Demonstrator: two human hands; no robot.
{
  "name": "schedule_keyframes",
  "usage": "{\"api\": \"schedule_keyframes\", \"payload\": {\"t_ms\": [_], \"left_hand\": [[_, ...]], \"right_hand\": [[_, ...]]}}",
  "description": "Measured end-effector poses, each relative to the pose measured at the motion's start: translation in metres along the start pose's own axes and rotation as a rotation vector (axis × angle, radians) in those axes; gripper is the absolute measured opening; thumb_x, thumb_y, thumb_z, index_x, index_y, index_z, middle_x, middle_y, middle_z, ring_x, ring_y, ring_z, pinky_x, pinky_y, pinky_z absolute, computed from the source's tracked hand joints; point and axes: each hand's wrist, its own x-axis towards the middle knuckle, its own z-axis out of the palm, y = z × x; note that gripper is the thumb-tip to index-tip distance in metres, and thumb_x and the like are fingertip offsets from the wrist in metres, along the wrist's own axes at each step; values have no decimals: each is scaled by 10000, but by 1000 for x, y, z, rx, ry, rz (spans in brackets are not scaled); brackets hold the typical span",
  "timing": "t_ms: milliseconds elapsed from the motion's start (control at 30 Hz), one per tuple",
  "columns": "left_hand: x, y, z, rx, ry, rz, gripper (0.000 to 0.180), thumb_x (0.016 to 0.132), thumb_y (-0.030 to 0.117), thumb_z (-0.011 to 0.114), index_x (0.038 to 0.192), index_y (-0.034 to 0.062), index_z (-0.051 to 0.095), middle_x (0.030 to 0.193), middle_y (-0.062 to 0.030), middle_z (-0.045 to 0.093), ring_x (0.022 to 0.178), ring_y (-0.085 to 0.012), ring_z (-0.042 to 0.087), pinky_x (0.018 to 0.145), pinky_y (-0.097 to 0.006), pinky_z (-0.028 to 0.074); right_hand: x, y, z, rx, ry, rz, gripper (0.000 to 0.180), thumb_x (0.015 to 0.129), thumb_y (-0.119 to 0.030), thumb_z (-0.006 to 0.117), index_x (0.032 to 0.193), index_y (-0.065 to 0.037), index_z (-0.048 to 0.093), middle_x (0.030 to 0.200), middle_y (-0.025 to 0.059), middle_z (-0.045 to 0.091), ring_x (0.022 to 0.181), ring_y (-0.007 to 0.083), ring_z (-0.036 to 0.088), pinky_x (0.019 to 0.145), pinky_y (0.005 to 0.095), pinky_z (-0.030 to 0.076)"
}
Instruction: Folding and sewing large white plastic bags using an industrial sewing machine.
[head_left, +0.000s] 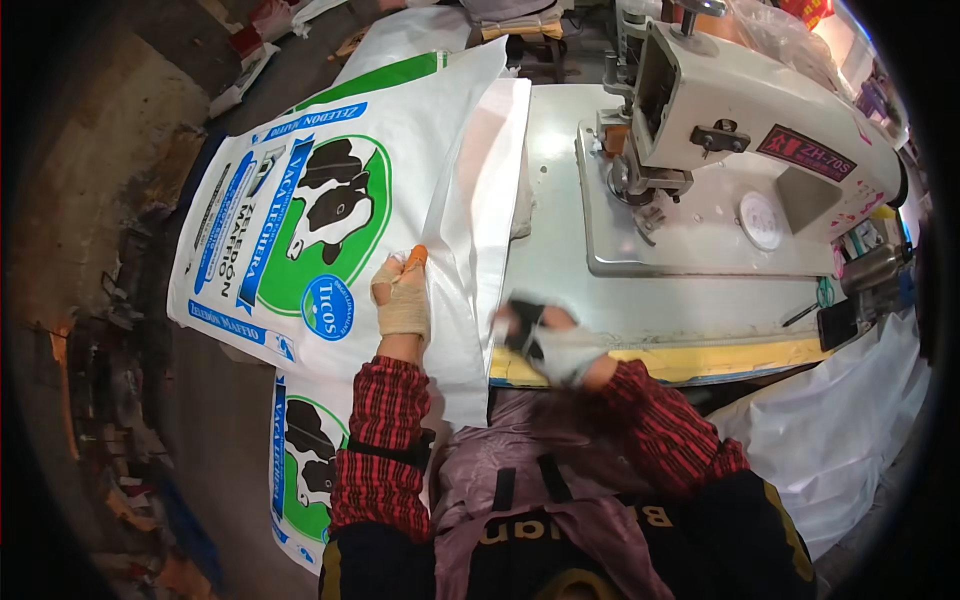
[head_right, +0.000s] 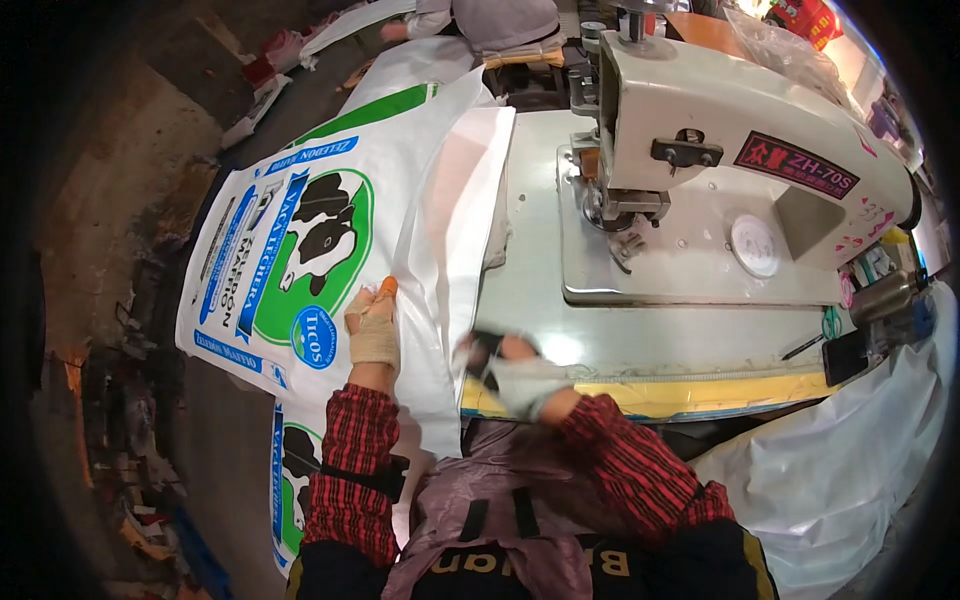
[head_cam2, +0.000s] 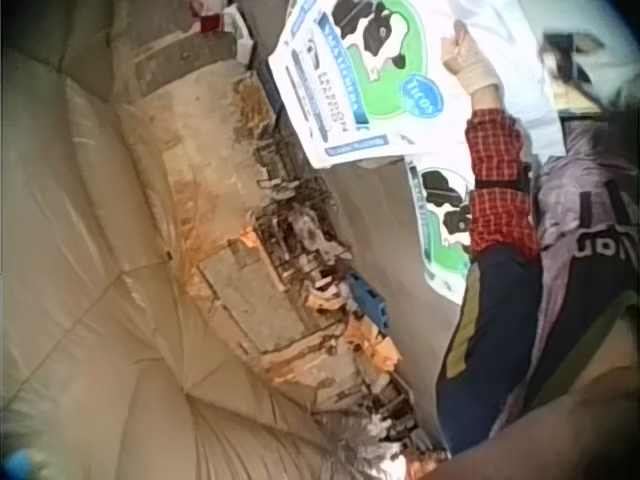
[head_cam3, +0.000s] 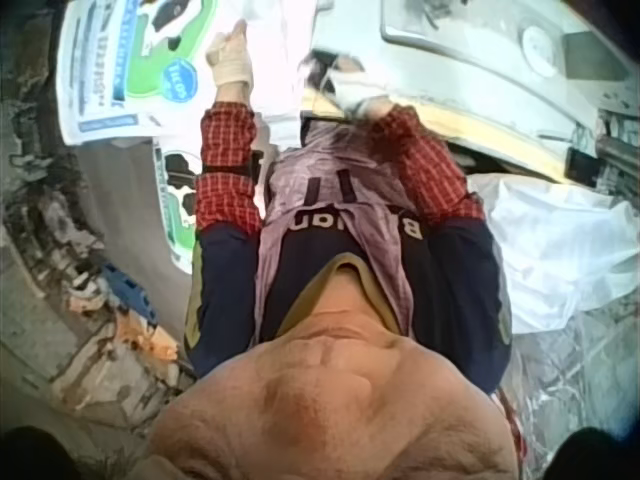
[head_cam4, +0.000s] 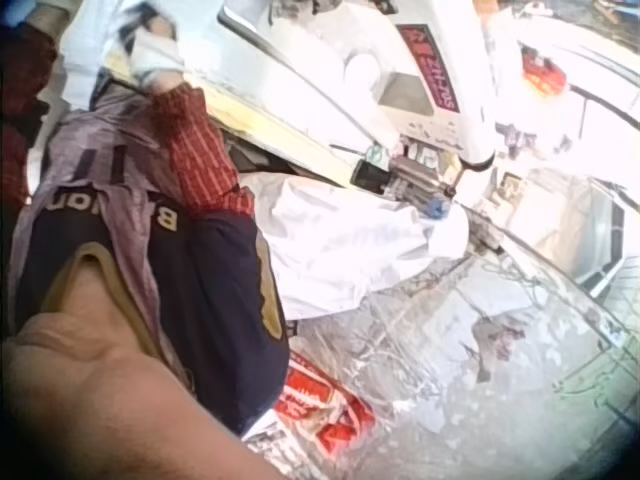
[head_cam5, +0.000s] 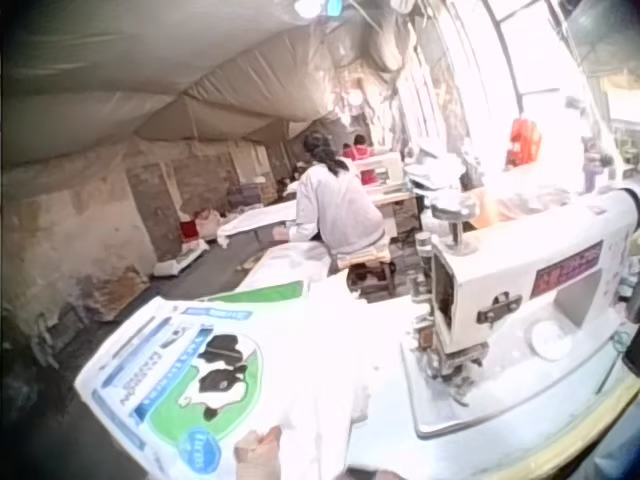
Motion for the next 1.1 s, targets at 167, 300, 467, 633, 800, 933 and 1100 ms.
{"api": "schedule_keyframes", "payload": {"t_ms": [167,300,467,633,800,933,1100], "left_hand": [[2,-1,0,0,29,6,218,825,134,555,652,4,525,573,24,392,561,-97,371,501,-267,309],[52,-8,-44,476,314,529,209,816,156,585,686,0,538,592,-109,472,532,-262,441,523,-377,378],[47,76,-117,305,337,505,292,874,206,520,671,-2,487,566,-104,459,505,-189,372,489,-339,338],[-61,101,-121,542,108,740,113,810,81,528,734,8,486,621,-110,470,535,-229,453,498,-327,361],[-87,89,-163,822,82,1142,80,742,77,543,808,38,517,677,-118,489,592,-291,508,509,-344,405],[-60,172,-243,1339,552,1037,34,733,67,557,749,65,528,704,-93,531,599,-233,527,530,-337,427],[-111,170,-117,1253,-463,981,55,750,148,558,757,93,554,701,-72,552,602,-252,539,542,-328,454]], "right_hand": [[97,-42,-19,542,227,543,447,761,-298,661,1054,-2,497,785,39,553,659,106,507,601,246,415],[98,-20,13,347,181,519,377,790,-340,608,981,-21,545,728,73,575,679,157,542,628,290,434],[-4,-3,4,102,178,228,291,846,-285,457,954,-38,567,821,212,578,854,380,526,733,423,411],[-25,-70,-29,66,110,508,412,752,-346,605,1011,-35,532,807,191,572,733,355,534,651,397,429],[56,-66,-31,-58,202,702,495,730,-343,599,1130,-82,470,860,188,593,803,355,572,686,371,449],[48,-65,-50,88,652,208,195,805,-177,502,960,-73,559,762,140,595,688,316,582,616,356,444],[12,-124,-62,-90,472,24,257,781,-66,496,1022,-134,551,703,132,589,627,307,588,553,352,447]]}}
